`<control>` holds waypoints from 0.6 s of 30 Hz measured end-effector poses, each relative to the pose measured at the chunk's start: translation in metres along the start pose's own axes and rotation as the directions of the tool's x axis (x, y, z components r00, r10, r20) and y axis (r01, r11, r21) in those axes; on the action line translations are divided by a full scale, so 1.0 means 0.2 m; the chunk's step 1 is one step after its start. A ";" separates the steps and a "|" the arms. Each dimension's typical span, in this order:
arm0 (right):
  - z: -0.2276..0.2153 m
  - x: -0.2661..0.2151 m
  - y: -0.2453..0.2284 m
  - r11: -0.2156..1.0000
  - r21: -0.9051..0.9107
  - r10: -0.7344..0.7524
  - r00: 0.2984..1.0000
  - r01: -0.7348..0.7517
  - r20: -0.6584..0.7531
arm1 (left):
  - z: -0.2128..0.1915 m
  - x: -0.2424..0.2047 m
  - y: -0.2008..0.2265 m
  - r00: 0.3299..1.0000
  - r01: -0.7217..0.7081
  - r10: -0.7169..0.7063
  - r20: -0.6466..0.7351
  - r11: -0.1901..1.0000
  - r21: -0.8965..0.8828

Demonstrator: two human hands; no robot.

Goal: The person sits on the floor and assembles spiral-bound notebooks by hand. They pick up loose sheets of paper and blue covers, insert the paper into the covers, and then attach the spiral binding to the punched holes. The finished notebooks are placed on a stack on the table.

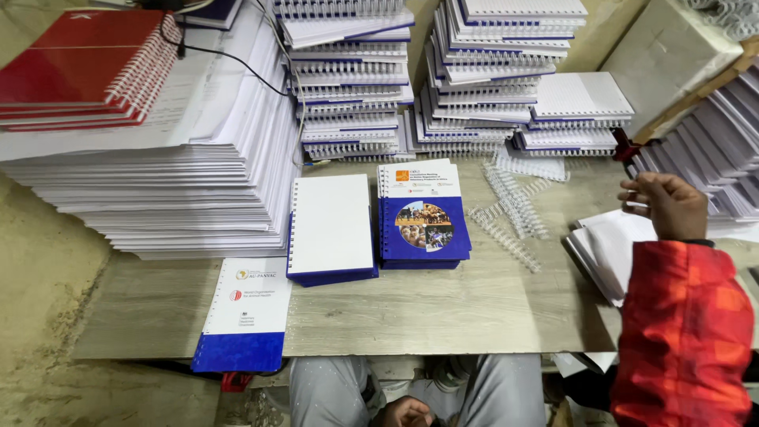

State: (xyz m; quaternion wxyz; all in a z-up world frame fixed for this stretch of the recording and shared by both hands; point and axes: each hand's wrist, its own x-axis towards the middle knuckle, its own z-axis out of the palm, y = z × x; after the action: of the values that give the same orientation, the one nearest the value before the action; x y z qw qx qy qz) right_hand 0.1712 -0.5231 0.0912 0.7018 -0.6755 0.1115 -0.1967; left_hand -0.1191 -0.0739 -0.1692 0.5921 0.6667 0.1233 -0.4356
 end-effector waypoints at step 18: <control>-0.63 -0.27 0.40 -0.153 -0.935 0.289 0.920 0.319 0.266 | 0.13 0.13 -0.17 0.960 -0.158 0.188 -0.207 0.975 0.154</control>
State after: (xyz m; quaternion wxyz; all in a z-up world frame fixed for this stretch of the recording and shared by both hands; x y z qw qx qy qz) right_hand 0.0799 -0.6139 -0.0025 -0.0585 -0.9918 0.0700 0.0894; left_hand -0.1382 -0.0966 -0.2085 0.5640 0.7578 0.0995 -0.3127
